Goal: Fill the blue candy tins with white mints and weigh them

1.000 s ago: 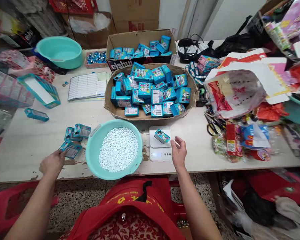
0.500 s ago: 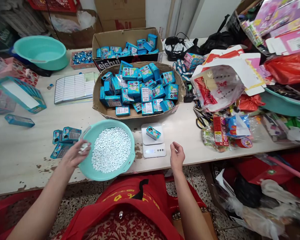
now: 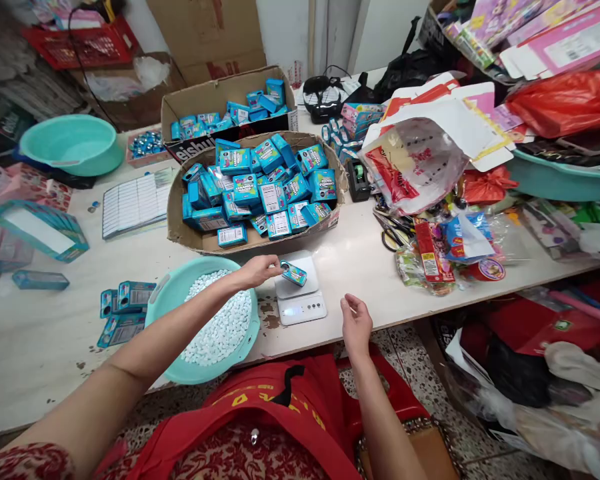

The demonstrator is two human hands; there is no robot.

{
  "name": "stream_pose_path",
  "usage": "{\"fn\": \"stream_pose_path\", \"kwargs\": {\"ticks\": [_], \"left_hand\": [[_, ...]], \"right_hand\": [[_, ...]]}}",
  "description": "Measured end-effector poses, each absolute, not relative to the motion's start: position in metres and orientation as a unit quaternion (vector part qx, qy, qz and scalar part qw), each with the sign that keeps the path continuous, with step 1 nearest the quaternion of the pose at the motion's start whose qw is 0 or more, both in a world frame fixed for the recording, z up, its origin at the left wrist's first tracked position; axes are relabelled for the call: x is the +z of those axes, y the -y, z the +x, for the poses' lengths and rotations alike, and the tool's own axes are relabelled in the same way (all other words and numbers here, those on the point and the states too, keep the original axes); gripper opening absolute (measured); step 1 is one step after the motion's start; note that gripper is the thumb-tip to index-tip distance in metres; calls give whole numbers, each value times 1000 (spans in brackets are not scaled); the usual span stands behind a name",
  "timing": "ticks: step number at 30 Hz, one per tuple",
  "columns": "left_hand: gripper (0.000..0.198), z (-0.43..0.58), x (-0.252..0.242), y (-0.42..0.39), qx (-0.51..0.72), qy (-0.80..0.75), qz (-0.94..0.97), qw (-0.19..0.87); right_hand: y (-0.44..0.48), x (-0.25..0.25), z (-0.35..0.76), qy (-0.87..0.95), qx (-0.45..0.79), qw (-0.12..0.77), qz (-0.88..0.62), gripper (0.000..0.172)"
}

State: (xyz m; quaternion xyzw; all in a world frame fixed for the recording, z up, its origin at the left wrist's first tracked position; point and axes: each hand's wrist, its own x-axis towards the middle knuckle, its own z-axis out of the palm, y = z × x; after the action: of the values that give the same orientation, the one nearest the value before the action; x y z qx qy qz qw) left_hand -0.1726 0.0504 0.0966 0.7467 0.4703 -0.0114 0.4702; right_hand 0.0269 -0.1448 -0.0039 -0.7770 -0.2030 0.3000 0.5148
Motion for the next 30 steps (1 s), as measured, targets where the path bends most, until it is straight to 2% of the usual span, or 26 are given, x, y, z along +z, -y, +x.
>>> {"fn": "stream_pose_path", "kwargs": {"ticks": [5, 8, 12, 16, 19, 21, 24, 26, 28, 30], "left_hand": [[29, -165, 89, -56, -9, -464, 672, 578], [23, -164, 86, -57, -7, -471, 724, 504], [16, -159, 81, -54, -75, -467, 805, 358], [20, -157, 76, -53, -99, -460, 826, 309], [13, -160, 75, -55, -64, -460, 818, 339], [12, -165, 77, -57, -14, -464, 786, 410], [26, -176, 80, -57, 64, -482, 643, 591], [42, -183, 81, -55, 91, -500, 547, 665], [50, -188, 79, -50, 93, -512, 552, 652], [46, -189, 76, -44, 68, -502, 662, 552]], "right_hand": [[146, -7, 34, 188, 307, 522, -773, 47], [147, -9, 36, 181, 320, 519, -772, 47], [145, -11, 36, 179, 334, 513, -770, 46], [141, -9, 34, 181, 345, 510, -767, 47], [138, -7, 34, 182, 344, 512, -766, 46], [136, -5, 35, 185, 340, 512, -767, 45], [132, -1, 38, 188, 338, 513, -766, 44], [125, 4, 42, 192, 335, 517, -764, 44], [111, 14, 45, 209, 321, 525, -760, 44], [88, 31, 48, 257, 296, 534, -749, 42]]}}
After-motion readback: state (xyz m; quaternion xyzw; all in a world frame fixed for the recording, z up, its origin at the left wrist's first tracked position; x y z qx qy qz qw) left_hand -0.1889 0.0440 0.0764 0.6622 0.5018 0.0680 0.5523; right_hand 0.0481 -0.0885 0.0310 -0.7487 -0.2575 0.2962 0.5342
